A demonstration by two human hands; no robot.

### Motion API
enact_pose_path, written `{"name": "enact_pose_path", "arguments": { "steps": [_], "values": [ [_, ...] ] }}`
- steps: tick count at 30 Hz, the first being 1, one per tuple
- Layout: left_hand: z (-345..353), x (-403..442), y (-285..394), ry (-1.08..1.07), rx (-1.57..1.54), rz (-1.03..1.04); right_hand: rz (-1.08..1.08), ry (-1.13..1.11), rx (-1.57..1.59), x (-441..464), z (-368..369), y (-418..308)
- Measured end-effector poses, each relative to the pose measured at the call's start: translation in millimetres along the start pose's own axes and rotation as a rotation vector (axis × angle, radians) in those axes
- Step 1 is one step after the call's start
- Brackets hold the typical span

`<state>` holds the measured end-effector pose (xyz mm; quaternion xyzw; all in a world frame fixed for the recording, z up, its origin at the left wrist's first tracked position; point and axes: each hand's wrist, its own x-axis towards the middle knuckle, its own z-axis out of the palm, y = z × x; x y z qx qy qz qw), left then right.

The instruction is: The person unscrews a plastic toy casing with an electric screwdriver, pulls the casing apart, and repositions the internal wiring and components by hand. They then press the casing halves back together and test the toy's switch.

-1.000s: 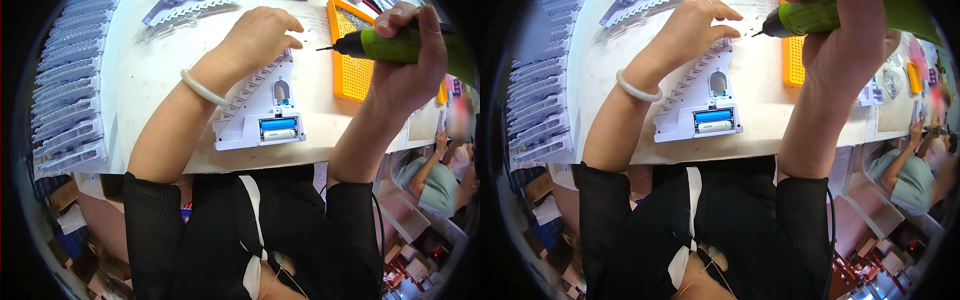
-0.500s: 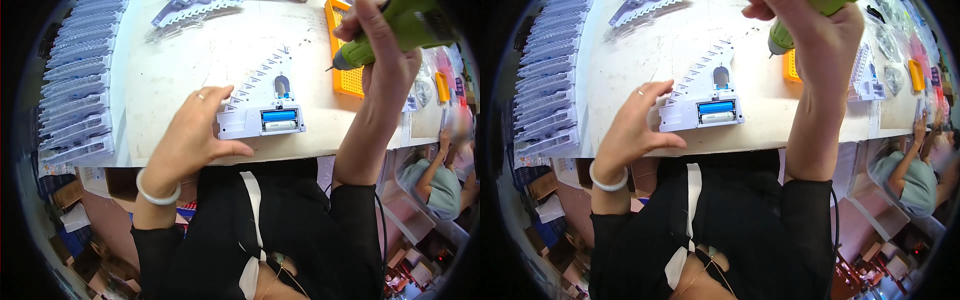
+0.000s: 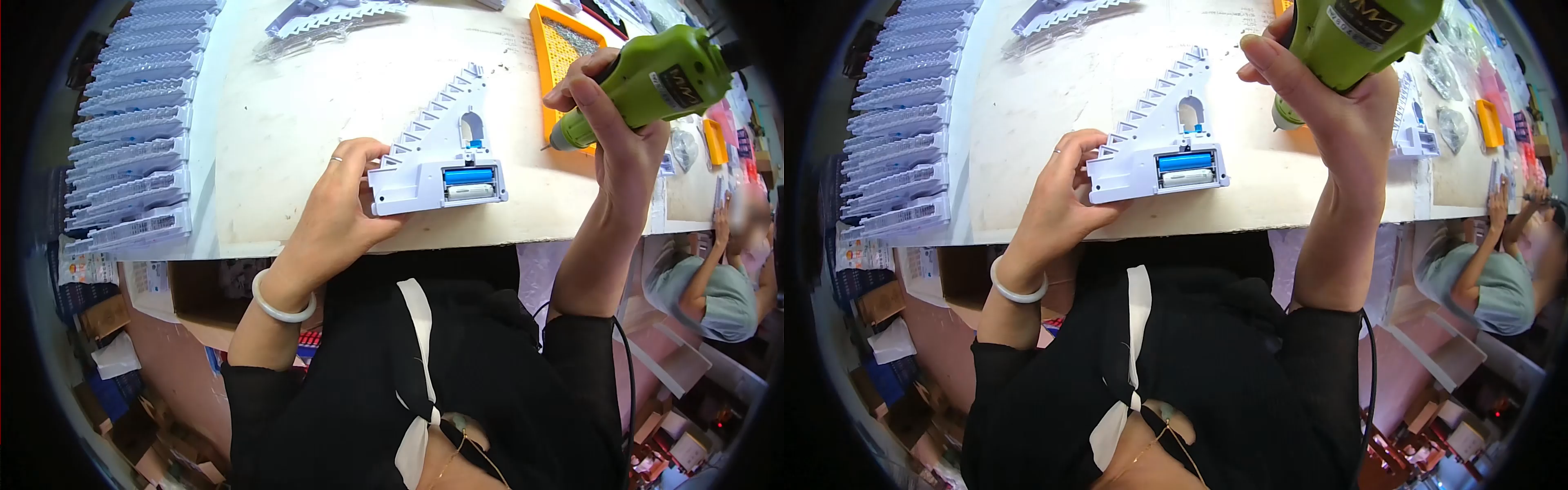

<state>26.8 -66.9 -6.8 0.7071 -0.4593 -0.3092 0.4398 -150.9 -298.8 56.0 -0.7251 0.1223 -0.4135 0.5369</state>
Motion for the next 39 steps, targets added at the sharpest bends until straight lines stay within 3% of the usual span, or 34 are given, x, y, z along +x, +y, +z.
{"name": "enact_pose_path", "arguments": {
  "steps": [4,9,10,14,15,17,21,24,31,36,39],
  "values": [
    [10.3,-2.9,-3.8,-0.024,-0.410,-0.080,0.024,0.051,-0.037,-0.8,6.4,13.3],
    [27.0,-8.9,-4.7,0.105,-0.555,-0.001,-0.064,0.063,-0.172,-0.5,16.6,38.5],
    [28.3,-10.7,-1.9,0.116,-0.598,-0.011,-0.151,-0.025,-0.237,1.1,10.4,47.1],
    [29.5,-16.8,9.5,0.059,-0.437,0.059,-0.362,0.025,-0.635,-13.7,23.0,21.6],
    [29.0,-17.5,11.5,0.044,-0.380,0.091,-0.317,-0.013,-0.631,-23.9,24.4,8.1],
    [23.2,-17.5,22.9,0.009,-0.265,0.157,-0.254,-0.364,-0.595,-35.7,20.5,-19.8],
    [22.3,-17.3,32.6,0.006,-0.095,0.255,-0.214,-0.583,-0.628,-50.9,33.2,-34.2],
    [28.7,-11.9,28.8,0.088,-0.080,0.390,-0.205,-0.558,-0.628,-57.6,33.8,-30.6],
    [34.1,-17.1,28.9,0.126,-0.074,0.388,-0.054,-0.539,-0.477,-62.2,35.0,-30.8],
    [33.7,-16.2,22.7,0.150,-0.057,0.398,-0.060,-0.558,-0.474,-60.3,35.3,-24.0],
    [31.1,-16.6,9.4,0.084,-0.216,0.280,-0.037,-0.574,-0.424,-61.6,34.2,-19.3]
  ]
}}
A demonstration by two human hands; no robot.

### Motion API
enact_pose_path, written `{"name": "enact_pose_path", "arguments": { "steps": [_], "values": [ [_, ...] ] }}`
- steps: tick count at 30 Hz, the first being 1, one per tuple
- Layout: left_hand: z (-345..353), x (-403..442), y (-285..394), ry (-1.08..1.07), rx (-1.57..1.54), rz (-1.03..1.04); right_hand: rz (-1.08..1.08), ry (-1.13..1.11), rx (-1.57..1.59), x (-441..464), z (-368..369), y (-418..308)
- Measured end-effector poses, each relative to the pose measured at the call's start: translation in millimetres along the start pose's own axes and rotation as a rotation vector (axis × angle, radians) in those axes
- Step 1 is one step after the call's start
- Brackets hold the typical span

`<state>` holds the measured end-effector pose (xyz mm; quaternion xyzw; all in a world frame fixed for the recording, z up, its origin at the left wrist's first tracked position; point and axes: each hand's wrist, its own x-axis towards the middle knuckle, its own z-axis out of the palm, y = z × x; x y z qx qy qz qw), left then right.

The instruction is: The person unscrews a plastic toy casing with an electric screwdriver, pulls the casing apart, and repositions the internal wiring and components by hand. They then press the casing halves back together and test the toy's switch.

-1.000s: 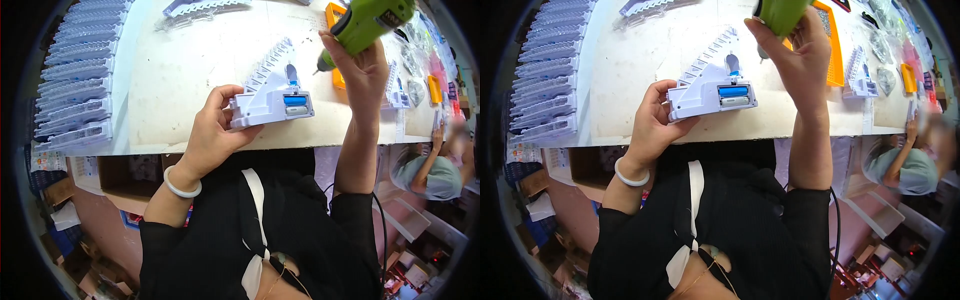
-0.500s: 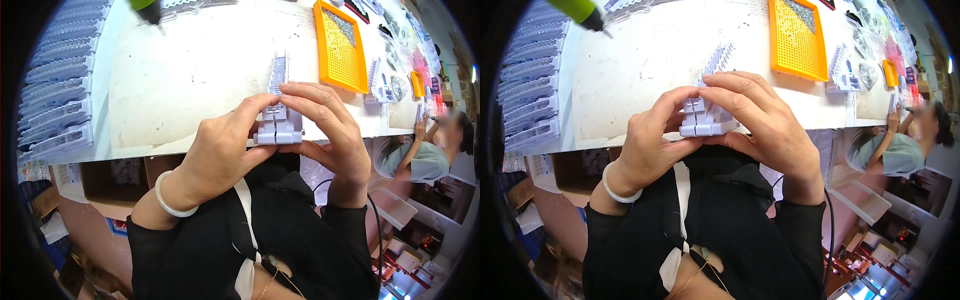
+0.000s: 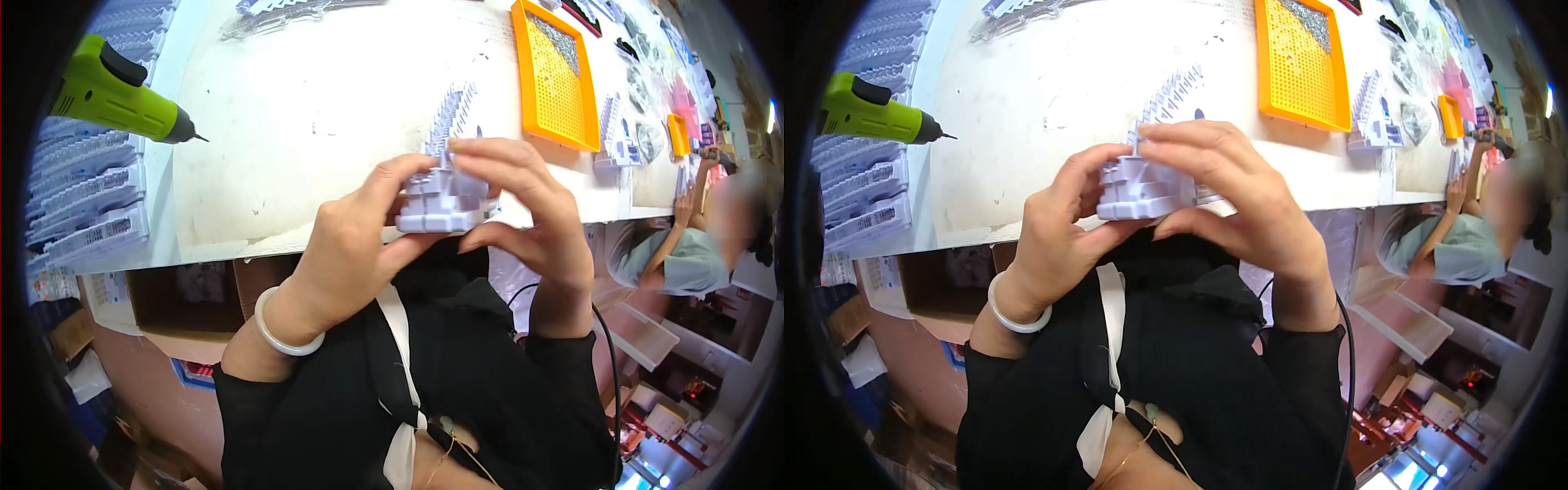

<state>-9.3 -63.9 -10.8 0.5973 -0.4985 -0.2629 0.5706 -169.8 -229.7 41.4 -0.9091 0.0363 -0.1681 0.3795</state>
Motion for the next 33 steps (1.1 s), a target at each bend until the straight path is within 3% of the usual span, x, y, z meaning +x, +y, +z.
{"name": "enact_pose_path", "arguments": {
  "steps": [1,2,5,9,13,17,20,28,33],
  "values": [
    [-8.2,-3.1,7.1,-0.094,-0.091,-0.188,0.062,0.076,0.082,-6.1,-0.2,5.5],
    [-11.8,-4.6,5.8,-0.107,-0.174,-0.215,0.054,0.170,0.026,-12.1,-2.0,15.1],
    [-19.5,-6.2,6.1,-0.120,-0.315,-0.257,0.368,0.379,-0.075,-31.0,3.1,38.3],
    [-17.4,-0.7,0.0,-0.023,-0.502,-0.496,0.597,0.196,0.271,-44.8,14.5,45.1],
    [-13.0,-1.6,-7.8,-0.059,-0.605,-0.436,0.569,0.231,0.739,-51.8,22.6,49.3],
    [3.3,-3.7,-16.6,-0.061,-0.730,-0.426,0.635,0.266,0.866,-59.9,19.4,44.6],
    [14.6,-5.8,-16.0,-0.026,-0.748,-0.482,0.563,0.391,0.878,-70.3,25.1,41.6],
    [28.6,-6.8,-0.6,-0.163,-0.642,-0.646,0.634,0.492,0.896,-100.7,27.1,29.3],
    [39.0,-9.5,0.2,-0.175,-0.641,-0.520,0.586,0.581,0.932,-117.7,28.9,28.3]
  ]
}}
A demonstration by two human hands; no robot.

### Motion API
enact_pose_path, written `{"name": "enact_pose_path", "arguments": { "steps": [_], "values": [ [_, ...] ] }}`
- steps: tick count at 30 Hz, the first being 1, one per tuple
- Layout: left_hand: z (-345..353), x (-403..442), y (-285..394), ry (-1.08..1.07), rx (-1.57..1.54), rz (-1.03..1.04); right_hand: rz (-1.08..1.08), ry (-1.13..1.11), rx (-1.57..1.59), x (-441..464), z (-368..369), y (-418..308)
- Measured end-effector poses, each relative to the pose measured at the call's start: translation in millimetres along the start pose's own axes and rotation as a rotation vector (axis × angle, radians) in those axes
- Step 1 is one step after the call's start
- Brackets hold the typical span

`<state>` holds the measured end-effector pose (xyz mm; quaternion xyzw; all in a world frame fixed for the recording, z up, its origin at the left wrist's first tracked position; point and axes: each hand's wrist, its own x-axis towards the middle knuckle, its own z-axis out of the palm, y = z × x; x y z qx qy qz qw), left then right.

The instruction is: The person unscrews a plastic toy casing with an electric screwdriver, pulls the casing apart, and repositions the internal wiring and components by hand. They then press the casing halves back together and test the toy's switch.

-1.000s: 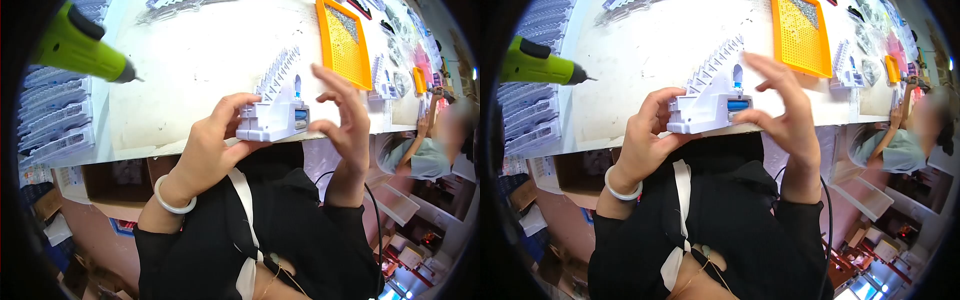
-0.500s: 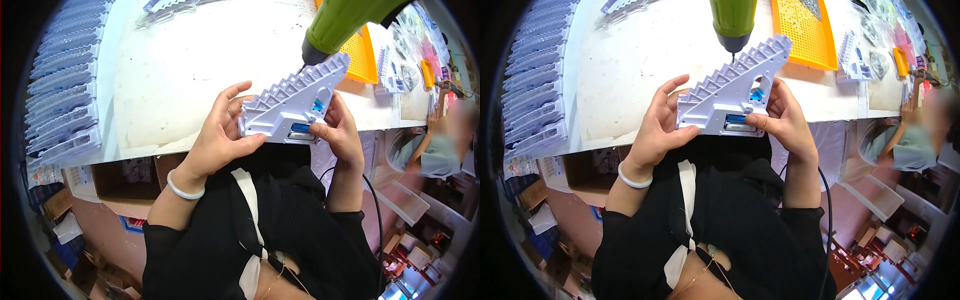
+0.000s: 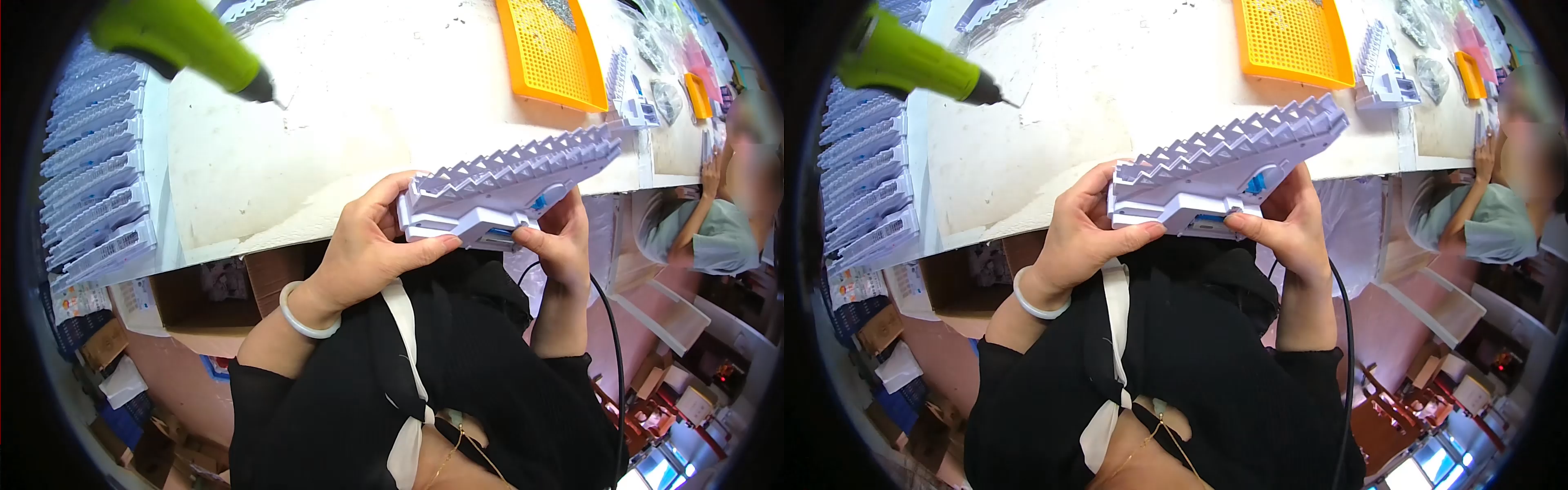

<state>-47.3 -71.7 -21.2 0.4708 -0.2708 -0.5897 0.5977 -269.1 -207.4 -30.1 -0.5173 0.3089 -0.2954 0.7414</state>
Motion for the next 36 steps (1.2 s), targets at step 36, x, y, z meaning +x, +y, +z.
{"name": "enact_pose_path", "arguments": {
  "steps": [36],
  "values": [
    [-28.3,7.0,29.1,-0.006,-0.056,-0.299,-0.062,-0.251,-0.281,46.4,-5.5,-38.4]
  ]
}}
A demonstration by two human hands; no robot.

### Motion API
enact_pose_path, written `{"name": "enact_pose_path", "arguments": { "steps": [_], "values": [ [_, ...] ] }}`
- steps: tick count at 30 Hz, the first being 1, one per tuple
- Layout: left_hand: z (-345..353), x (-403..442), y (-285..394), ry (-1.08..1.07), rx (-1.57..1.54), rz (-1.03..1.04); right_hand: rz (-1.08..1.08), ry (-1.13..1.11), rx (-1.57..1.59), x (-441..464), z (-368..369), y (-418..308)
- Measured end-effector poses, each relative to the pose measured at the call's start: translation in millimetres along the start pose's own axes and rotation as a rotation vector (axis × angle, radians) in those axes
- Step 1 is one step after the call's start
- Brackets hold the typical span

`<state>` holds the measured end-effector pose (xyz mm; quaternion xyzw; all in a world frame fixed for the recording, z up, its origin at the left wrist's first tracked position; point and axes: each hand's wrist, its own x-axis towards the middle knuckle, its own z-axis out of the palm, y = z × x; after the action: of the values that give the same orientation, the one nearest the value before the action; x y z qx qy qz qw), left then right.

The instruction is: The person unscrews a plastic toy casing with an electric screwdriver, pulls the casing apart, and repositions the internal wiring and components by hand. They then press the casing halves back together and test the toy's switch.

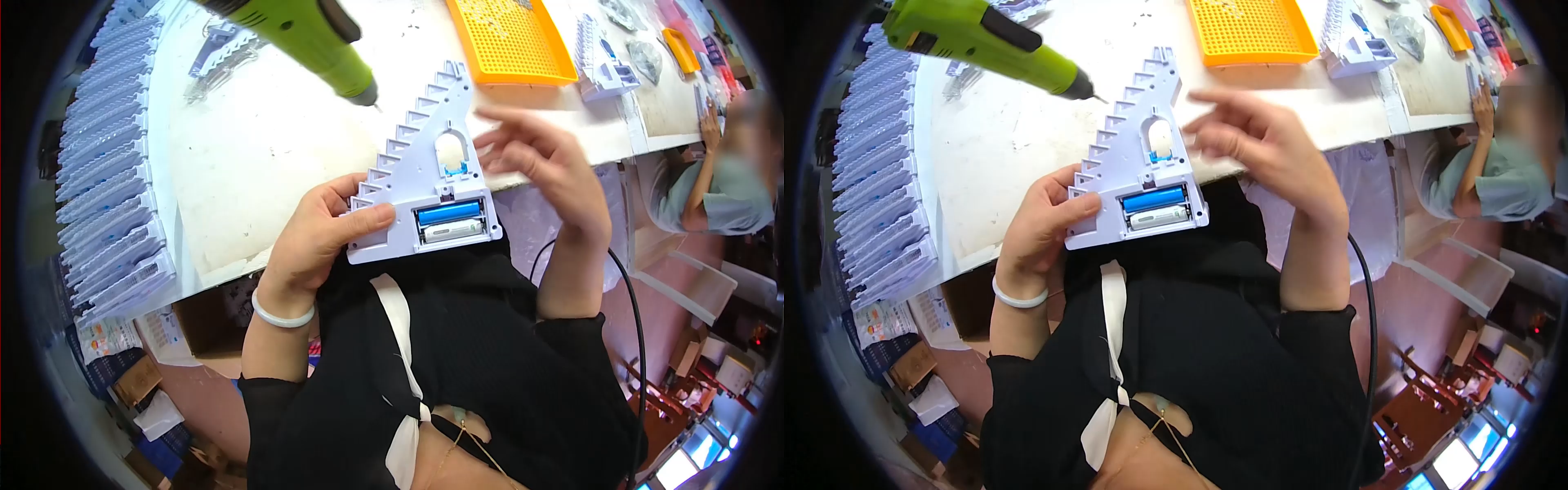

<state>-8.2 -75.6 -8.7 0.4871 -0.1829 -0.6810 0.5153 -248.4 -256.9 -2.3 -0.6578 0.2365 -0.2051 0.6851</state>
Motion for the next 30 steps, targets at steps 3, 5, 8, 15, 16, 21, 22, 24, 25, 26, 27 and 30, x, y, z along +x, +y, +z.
{"name": "enact_pose_path", "arguments": {
  "steps": [3,5,8,15,16,21,22,24,25,26,27,30],
  "values": [
    [-3.0,-3.5,-1.5,0.042,0.011,-0.029,-0.299,0.218,-0.296,43.6,4.6,-27.2],
    [-4.3,-9.9,-0.4,0.076,0.062,-0.019,-0.762,0.425,-0.623,91.7,42.4,-49.4],
    [-6.2,-19.3,7.2,0.134,0.129,-0.018,-0.837,0.510,-0.598,150.2,107.0,-72.3],
    [-33.5,-34.6,13.0,0.280,0.132,0.018,-0.500,-0.271,-0.171,192.2,103.7,-85.1],
    [-42.1,-34.9,11.6,0.277,0.149,0.046,-0.431,-0.279,-0.064,183.9,94.4,-93.1],
    [-46.4,-20.7,21.9,0.292,0.150,0.060,-0.592,-0.213,0.010,165.6,58.5,-99.7],
    [-46.2,-16.2,25.7,0.287,0.167,0.059,-0.636,-0.233,-0.003,160.5,58.9,-105.1],
    [-43.9,-7.2,32.4,0.280,0.205,0.060,-0.727,-0.377,0.059,162.5,57.3,-115.8],
    [-44.5,-2.2,33.0,0.275,0.204,0.060,-0.752,-0.309,-0.011,157.9,60.9,-118.1],
    [-45.6,1.8,33.3,0.270,0.202,0.060,-0.772,-0.240,-0.082,152.6,67.2,-122.2],
    [-46.1,5.1,33.5,0.266,0.200,0.060,-0.787,-0.169,-0.152,147.3,73.5,-126.4],
    [-45.4,8.7,33.4,0.269,0.165,0.085,-0.632,-0.094,-0.100,140.7,80.7,-127.0]
  ]
}}
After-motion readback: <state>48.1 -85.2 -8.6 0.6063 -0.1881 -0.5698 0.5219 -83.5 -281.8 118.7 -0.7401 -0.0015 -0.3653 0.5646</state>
